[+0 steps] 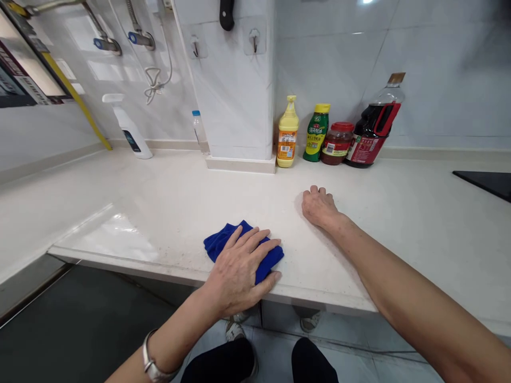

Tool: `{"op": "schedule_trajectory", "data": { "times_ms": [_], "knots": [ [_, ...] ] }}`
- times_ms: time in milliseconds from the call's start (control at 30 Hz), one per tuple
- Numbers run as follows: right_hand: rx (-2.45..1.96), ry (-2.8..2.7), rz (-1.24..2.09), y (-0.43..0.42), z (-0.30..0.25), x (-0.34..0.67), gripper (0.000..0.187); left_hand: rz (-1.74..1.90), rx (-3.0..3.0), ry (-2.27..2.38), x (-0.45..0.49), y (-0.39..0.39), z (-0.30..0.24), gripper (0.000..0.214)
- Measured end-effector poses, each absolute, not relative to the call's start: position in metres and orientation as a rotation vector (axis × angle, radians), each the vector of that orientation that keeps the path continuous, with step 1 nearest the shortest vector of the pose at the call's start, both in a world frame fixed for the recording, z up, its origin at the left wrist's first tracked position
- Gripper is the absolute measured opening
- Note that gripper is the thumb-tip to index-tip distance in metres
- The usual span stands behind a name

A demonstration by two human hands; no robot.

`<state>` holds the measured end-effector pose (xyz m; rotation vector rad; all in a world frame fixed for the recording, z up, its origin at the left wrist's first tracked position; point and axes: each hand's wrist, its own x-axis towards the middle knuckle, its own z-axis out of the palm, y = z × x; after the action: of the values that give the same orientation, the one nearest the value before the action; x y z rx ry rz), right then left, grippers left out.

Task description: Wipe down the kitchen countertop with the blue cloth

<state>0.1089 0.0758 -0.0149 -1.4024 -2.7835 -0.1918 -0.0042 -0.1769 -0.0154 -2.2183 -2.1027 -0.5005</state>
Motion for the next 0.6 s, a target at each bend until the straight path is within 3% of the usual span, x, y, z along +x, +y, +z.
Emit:
{"op": "schedule_trajectory", "data": {
  "times_ms": [600],
  "knots": [
    [-1.395,-2.780,-0.181,0.075,-0.015,0.112,0.043,-0.376,-1.809,-2.425,-0.124,-0.225,-0.009,0.060]
  ]
}}
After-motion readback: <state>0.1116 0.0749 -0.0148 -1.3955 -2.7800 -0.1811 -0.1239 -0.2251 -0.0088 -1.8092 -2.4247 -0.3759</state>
